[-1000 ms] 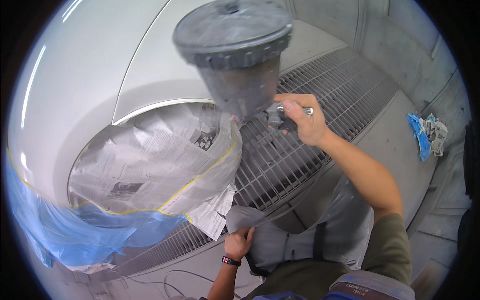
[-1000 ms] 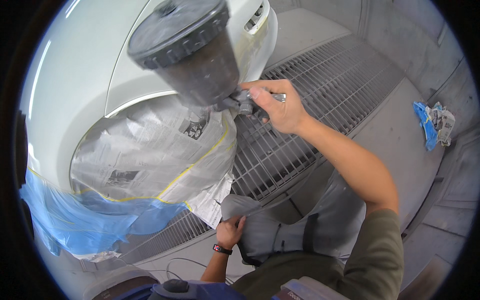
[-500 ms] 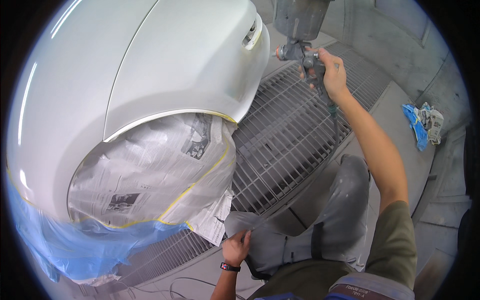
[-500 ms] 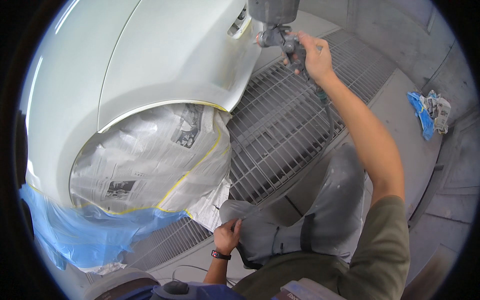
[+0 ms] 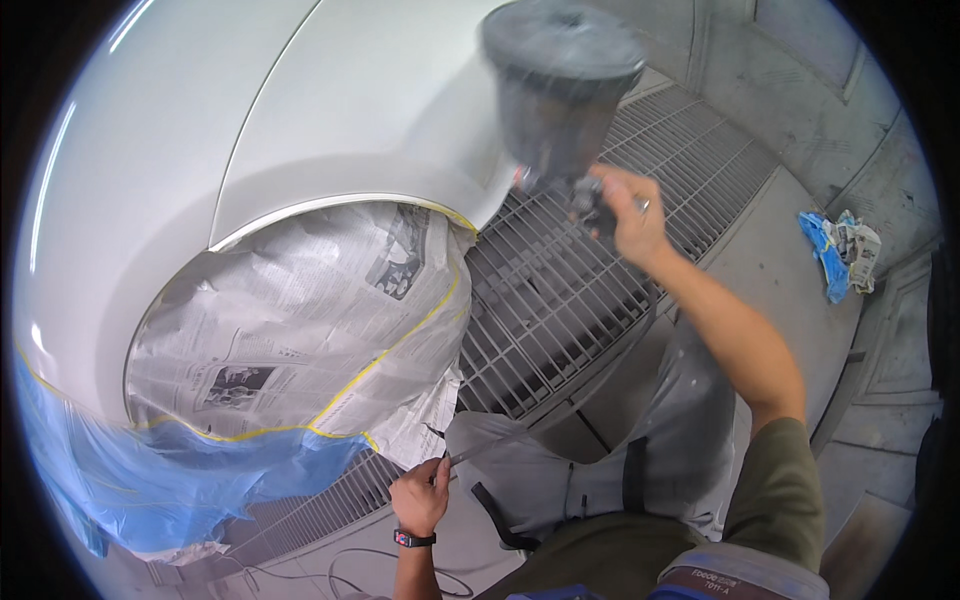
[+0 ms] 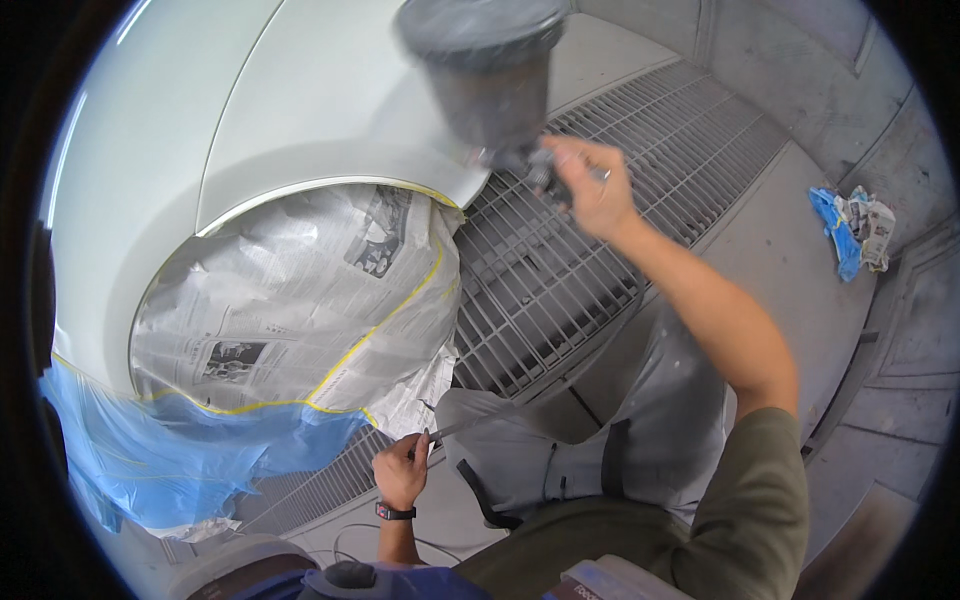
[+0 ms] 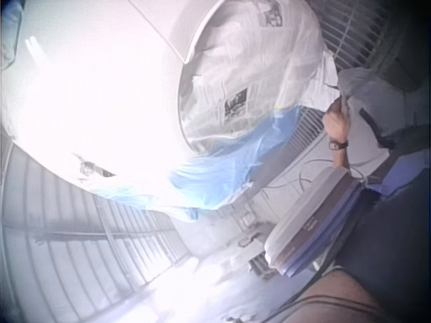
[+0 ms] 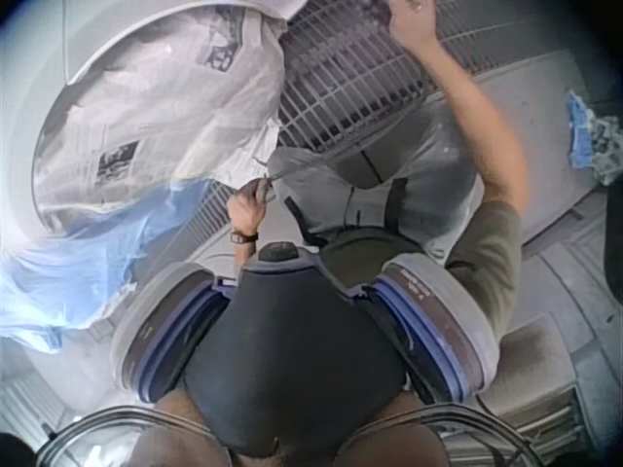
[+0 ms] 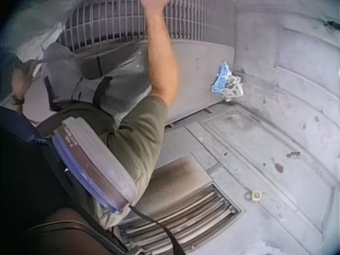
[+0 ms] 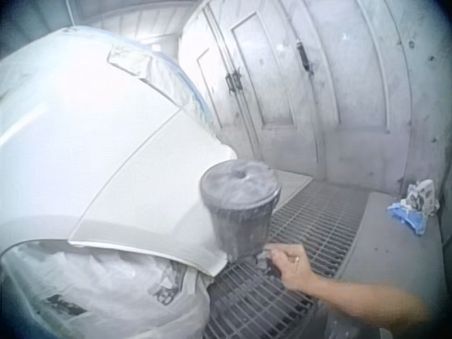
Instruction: The person uses a sanding tool to smooth the surface of a white car bumper, then switches to a spray gun to apply a coat of white paint. The bumper is masked with blue plastic and yellow tape to protect surrounding areas.
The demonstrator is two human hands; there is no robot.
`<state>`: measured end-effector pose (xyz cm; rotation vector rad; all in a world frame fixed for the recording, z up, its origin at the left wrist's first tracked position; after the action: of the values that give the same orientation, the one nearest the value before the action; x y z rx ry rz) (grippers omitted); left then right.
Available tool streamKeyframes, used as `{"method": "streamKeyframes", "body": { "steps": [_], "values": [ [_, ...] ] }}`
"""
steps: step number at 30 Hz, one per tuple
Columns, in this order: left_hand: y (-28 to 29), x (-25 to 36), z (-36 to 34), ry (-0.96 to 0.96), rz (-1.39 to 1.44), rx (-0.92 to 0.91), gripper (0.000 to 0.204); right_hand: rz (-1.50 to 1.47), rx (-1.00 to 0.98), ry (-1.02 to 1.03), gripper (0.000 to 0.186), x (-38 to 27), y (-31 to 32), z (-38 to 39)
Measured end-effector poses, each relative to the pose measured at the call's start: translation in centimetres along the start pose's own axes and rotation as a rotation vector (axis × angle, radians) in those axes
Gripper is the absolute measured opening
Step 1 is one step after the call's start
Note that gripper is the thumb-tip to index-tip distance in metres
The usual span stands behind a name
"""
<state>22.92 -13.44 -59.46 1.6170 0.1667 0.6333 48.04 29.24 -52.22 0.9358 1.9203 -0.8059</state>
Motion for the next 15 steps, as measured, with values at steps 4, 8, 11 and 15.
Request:
{"method": "streamKeyframes", "body": {
  "steps": [4, 8, 11, 15],
  "values": [
    [-0.7, 0.8, -0.6, -0.006, -0.121, -0.074, 0.027, -0.200, -0.290, -0.116, 0.045, 1.9, -5.0, 1.4],
    [-2.1, 3.4, -0.7, 0.007, -0.082, -0.040, 0.029, -0.188, -0.265, -0.175, 0.043, 4.0, -2.9, -1.5],
    [-3.7, 5.2, -0.9, 0.066, -0.082, -0.059, 0.028, -0.230, -0.138, -0.214, 0.045, 5.2, 2.1, -5.0],
    [-5.7, 7.5, -2.0, 0.118, -0.018, -0.038, 0.026, -0.186, -0.103, -0.162, 0.055, 5.4, 9.4, -10.0]
  ]
}}
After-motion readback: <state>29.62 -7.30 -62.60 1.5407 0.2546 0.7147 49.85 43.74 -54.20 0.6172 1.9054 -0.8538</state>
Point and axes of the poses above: each hand's wrist, its own z-axis away from the middle knuckle, its own y-axis out of the back of the hand, x = y × z, the point moved 9 cm from there along -z, towards the middle knuckle, and after that the axes turned 3 degrees about -x, right-handed, at the moved point
